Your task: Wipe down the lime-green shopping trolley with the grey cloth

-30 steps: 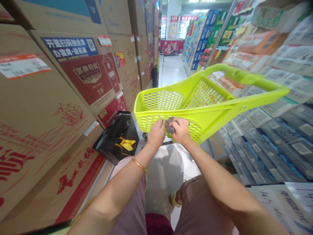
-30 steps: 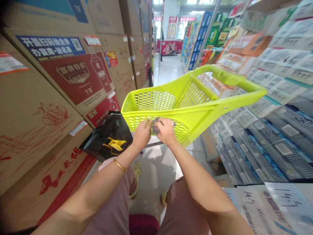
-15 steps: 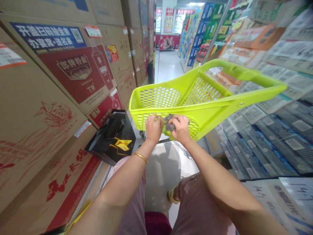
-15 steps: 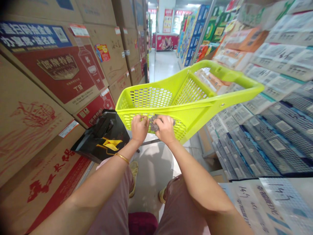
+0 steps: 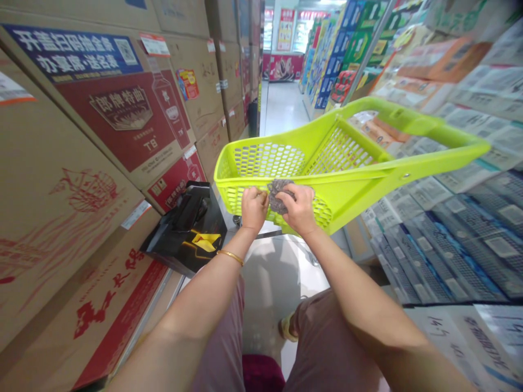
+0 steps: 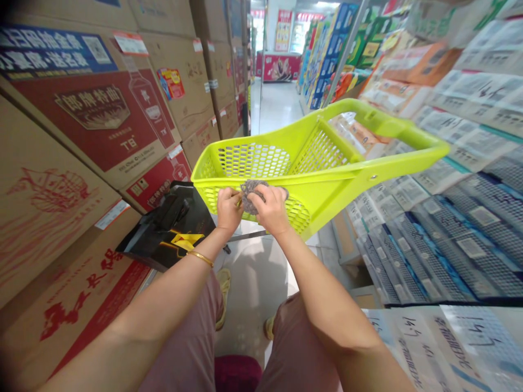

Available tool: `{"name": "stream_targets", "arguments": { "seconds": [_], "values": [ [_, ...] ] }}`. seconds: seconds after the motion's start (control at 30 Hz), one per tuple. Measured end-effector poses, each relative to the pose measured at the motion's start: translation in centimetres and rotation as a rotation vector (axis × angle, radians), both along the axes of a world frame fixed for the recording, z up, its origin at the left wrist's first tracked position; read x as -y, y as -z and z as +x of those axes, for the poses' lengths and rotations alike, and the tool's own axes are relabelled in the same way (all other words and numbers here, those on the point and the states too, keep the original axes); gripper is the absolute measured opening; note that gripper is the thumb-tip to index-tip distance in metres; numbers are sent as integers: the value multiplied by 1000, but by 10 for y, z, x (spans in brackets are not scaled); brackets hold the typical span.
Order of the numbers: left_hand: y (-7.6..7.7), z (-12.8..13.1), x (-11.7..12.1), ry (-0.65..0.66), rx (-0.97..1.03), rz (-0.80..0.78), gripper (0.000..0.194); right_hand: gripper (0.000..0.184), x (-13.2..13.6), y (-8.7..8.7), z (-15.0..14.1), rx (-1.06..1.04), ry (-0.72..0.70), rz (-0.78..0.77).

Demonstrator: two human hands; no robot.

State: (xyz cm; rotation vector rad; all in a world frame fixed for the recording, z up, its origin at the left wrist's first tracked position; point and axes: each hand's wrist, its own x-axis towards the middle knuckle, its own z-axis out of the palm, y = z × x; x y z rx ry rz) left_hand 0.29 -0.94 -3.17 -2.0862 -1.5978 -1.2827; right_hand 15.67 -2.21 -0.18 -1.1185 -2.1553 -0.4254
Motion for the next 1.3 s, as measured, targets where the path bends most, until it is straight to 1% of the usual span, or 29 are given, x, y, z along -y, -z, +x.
{"name": "stream_targets", "arguments": {
  "seconds": [0.1,0.2,0.3,0.37,0.6,0.8,0.93,1.03,1.13,1.23,1.3],
  "values": [
    [4,-5,-1,1,-17,9,18,29,-8,2,-3,65,-9,3],
    [8,-8,-3,9,-26,37,14,29,-14,11,-7,117,-22,15],
    [12,-8,-5,4,-18,82,17,27,-16,19,-9,117,-14,59],
    [14,-6,-6,-2,-13,105,19,26,-16,22,-9,115,-16,87],
    [16,-1,-4,-33,-2,125,22,27,-10,16,-9,70,-18,97],
    [20,4,2,-48,51,78,23,29,-9,14,-10,47,-12,104],
    [23,12,10,-62,88,49,28,29,-8,14,-9,18,-35,94],
    [21,14,14,-148,72,38,27,28,-8,13,-9,6,-37,91],
    [15,9,12,-221,18,-11,22,27,-9,13,-8,3,-30,96],
    [11,2,5,-195,-35,-40,20,28,-10,12,-6,6,-32,97],
    [11,-3,0,-147,-32,-33,18,31,-12,12,-6,6,-33,109]
  ]
}}
